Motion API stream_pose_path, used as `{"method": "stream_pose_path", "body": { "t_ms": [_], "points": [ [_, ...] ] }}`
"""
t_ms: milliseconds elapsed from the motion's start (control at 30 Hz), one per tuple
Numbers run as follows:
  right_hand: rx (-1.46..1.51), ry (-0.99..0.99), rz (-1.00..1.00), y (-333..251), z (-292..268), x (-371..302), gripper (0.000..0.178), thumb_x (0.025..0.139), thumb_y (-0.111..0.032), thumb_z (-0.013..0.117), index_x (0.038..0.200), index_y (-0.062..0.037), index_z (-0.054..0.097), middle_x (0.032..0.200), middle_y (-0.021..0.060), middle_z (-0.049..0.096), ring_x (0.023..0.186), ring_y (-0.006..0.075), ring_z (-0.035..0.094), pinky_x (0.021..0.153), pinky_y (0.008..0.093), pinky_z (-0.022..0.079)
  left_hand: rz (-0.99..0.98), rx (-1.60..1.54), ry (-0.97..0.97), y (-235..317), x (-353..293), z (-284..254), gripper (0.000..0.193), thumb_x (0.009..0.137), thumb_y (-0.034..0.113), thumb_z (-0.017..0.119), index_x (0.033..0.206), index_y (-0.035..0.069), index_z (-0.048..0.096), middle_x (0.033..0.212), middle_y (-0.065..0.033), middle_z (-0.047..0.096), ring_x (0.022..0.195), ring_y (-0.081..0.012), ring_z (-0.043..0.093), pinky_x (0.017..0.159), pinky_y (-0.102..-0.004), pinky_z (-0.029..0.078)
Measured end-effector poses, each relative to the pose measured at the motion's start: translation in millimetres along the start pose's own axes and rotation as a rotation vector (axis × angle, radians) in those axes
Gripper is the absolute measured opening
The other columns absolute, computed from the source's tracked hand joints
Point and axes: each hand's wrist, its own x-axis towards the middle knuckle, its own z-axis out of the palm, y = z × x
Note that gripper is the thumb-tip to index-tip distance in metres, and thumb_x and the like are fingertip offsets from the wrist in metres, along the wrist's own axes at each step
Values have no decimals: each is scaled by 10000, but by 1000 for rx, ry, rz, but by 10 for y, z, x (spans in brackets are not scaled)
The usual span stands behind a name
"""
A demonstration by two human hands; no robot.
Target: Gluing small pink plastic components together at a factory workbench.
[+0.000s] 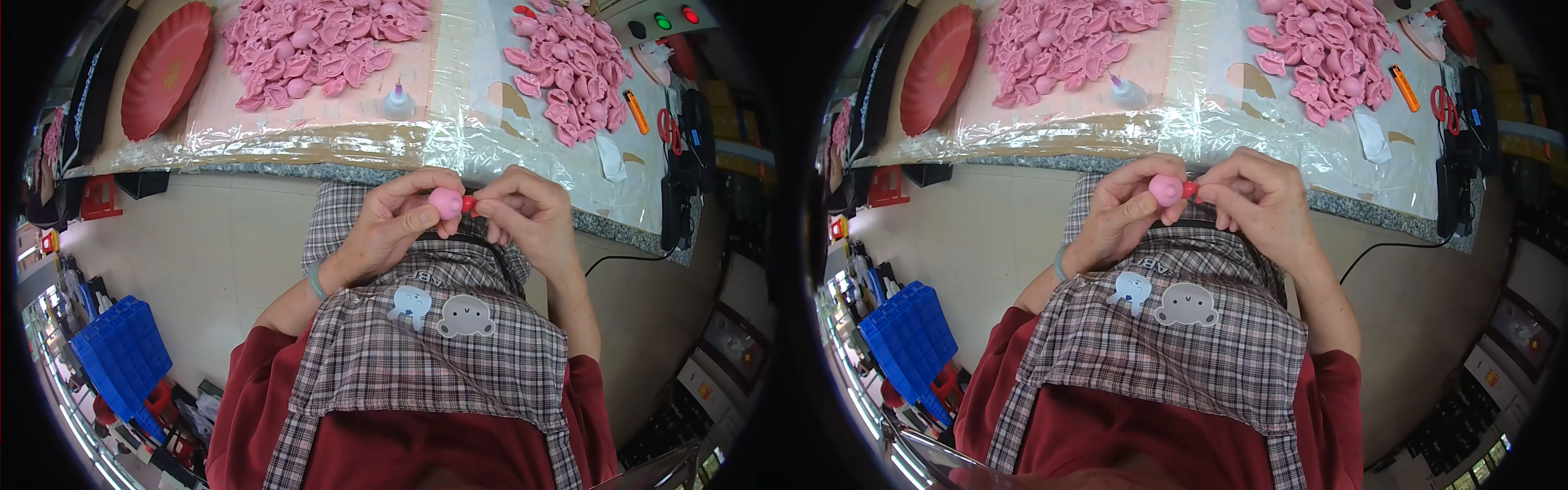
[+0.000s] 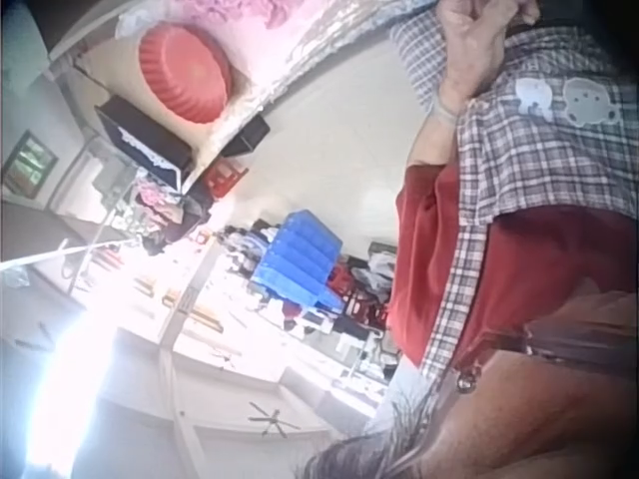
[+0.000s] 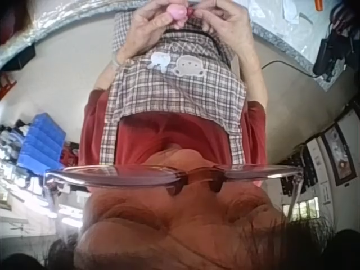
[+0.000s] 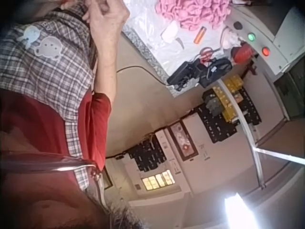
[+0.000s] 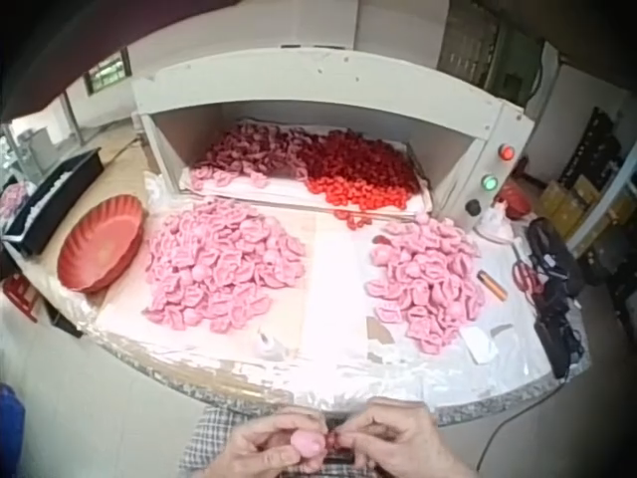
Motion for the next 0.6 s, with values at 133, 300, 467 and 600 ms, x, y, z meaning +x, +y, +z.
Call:
{"method": "stream_pose_path", "body": {
  "t_ms": [133, 300, 467, 600],
  "points": [
    [143, 39, -87, -128, 12, 44, 67, 841, 40, 656, 908, 42, 645, 792, 75, 613, 563, 88, 594, 449, 180, 443, -78, -59, 45, -25, -17, -39, 393, 917, 142, 625, 1260, -20, 520, 1079, -104, 582, 883, -155, 593, 788, -269, 504],
    [-7, -3, -136, -197, 193, 92, 66, 844, 34, 653, 909, 42, 649, 832, 57, 591, 567, 77, 583, 460, 185, 450, 0, 118, 123, -41, -15, 26, 390, 919, 148, 623, 1252, -28, 524, 1066, -104, 591, 891, -144, 592, 816, -267, 509],
    [-224, 27, -105, -156, 112, 63, 37, 842, 37, 649, 878, 46, 653, 838, 58, 590, 569, 74, 583, 469, 191, 456, 23, 181, 105, -79, -41, -50, 382, 920, 148, 621, 1249, -23, 527, 1075, -98, 584, 884, -140, 586, 800, -267, 503],
    [-157, 39, -15, 1, -54, -2, 37, 850, 30, 645, 882, 47, 652, 828, 59, 594, 570, 74, 584, 480, 195, 457, -20, 38, 98, 30, 0, 13, 372, 924, 191, 615, 1234, 0, 540, 1062, -90, 571, 821, -149, 528, 723, -265, 448]
  ]
}}
